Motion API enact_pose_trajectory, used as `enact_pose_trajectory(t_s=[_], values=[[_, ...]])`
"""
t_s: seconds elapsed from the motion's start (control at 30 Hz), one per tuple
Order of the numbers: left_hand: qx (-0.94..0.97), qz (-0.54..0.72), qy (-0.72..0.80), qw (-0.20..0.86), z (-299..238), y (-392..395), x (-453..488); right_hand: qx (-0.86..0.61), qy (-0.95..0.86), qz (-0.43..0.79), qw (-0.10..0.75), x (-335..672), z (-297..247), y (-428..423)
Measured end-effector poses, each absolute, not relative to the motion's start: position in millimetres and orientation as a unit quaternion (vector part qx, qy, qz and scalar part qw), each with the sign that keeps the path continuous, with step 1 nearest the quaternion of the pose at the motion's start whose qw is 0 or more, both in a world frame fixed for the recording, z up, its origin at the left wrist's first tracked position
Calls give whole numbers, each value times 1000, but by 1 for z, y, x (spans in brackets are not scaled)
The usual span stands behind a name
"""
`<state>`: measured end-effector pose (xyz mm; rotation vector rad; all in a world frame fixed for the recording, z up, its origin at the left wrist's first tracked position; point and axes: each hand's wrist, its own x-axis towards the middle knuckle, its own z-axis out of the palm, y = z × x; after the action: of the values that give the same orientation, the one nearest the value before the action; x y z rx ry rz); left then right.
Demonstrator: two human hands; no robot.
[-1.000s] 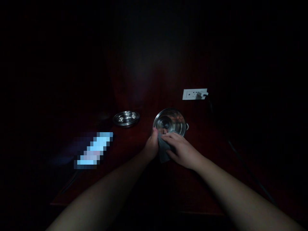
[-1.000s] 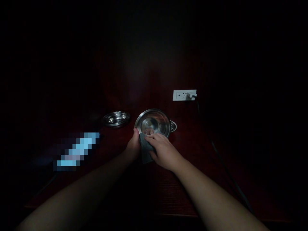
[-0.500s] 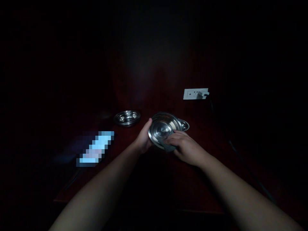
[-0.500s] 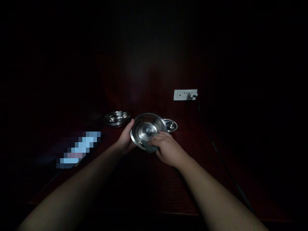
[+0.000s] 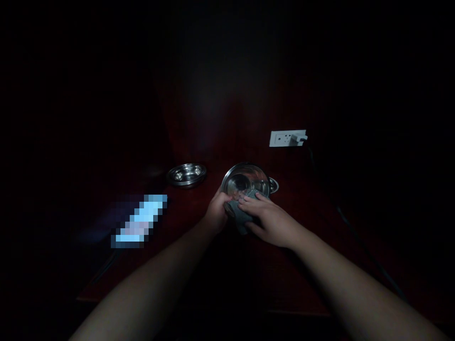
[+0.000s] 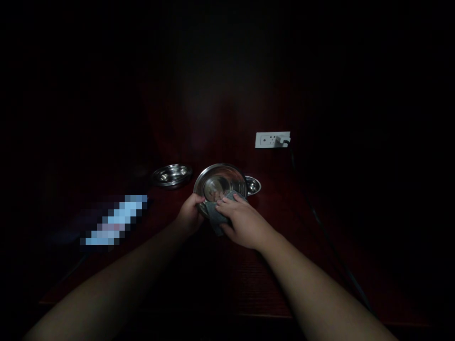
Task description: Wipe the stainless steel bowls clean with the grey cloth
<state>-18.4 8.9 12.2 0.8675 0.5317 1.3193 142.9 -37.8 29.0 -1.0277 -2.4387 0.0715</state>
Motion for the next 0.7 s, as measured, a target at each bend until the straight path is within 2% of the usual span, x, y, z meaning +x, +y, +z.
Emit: enact_pose_trajectory(t_s=[0.27, 0.53, 0.7], values=[[395, 601, 198, 666, 9, 3, -13, -357, -895, 51, 262, 142, 27, -38], [445, 608, 181, 632, 10, 2, -12, -363, -899, 58, 240, 142, 29, -38], [454, 607, 210, 618, 4, 7, -12, -357, -897, 58, 253, 144, 24, -36]])
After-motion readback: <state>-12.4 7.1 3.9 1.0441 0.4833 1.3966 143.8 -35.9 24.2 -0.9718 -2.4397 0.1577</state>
